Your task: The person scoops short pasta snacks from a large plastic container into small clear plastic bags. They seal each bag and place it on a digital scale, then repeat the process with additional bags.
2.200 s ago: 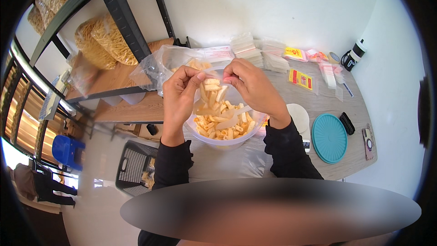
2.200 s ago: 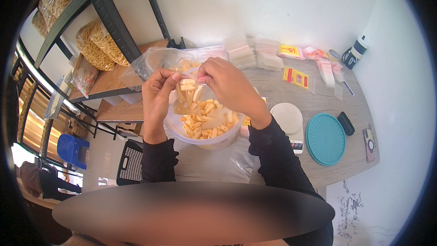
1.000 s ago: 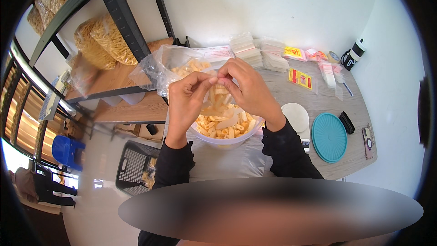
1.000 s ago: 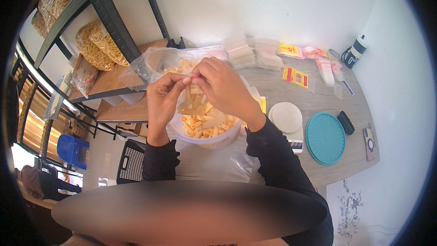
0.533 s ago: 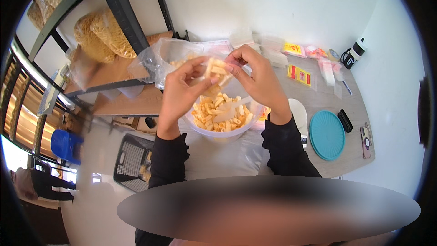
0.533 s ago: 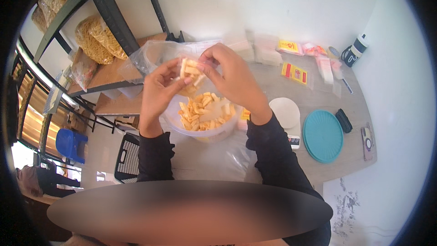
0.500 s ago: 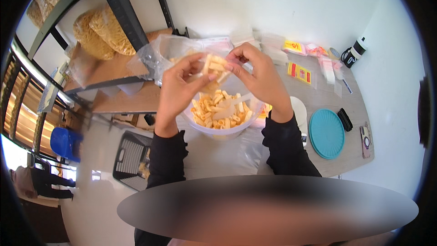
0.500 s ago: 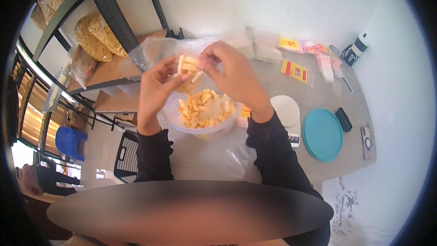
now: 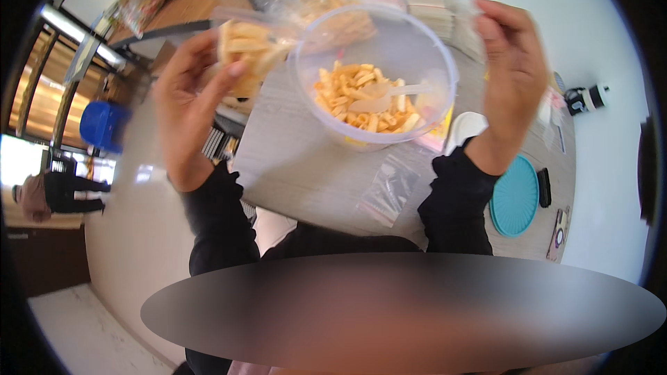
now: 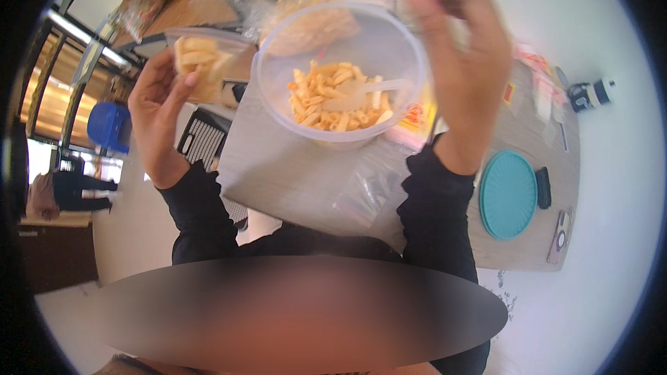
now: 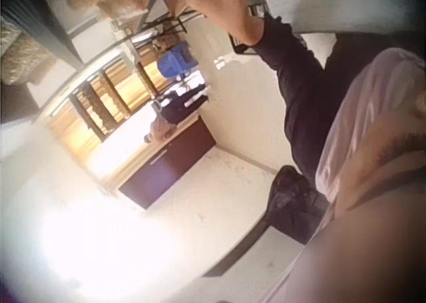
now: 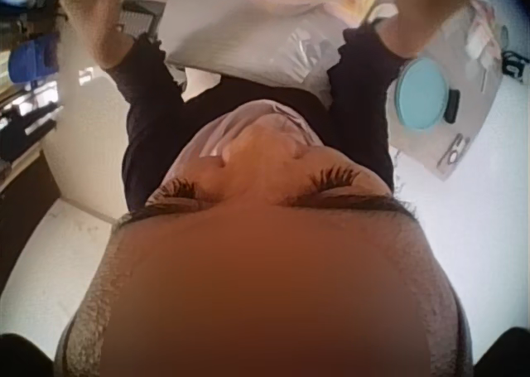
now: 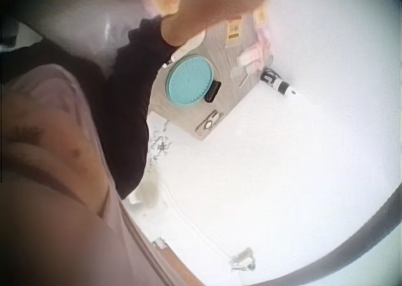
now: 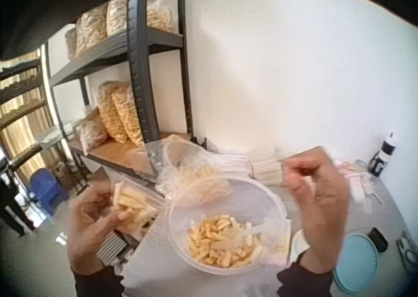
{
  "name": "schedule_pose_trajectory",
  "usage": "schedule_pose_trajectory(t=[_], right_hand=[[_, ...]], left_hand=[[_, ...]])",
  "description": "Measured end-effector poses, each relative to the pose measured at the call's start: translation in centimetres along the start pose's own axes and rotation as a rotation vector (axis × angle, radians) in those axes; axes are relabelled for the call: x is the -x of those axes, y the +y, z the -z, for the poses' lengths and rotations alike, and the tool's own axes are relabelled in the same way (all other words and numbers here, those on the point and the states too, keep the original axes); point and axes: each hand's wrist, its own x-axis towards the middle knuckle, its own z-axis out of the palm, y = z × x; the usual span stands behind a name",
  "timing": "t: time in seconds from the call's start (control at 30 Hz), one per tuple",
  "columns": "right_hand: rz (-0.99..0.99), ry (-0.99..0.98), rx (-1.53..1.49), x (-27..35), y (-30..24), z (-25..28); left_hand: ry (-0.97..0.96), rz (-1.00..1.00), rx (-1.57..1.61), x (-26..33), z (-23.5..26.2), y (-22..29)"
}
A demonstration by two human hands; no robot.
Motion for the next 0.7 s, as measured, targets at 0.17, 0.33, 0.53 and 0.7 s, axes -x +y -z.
schedule_pose_trajectory(t=[0.17,0.33,0.53,0.7], right_hand=[[0.095,0.178,0.206,0.2,-0.2,1.8],[0.127,0.245,0.194,-0.1,0.5,2.7],[0.238,0.012,0.180,-0.4,0.7,3.7],[0.050,-0.401,0.316,3.1,-0.7,4.8]], left_hand=[[0.209,0.287,-0.374,6.0,11.7,-5.8],[0.329,0.505,-0.869,13.4,16.5,-10.0],[0.353,0.471,-0.685,12.7,13.5,-9.3],[0.072,0.334,-0.483,9.8,5.9,-7.7]])
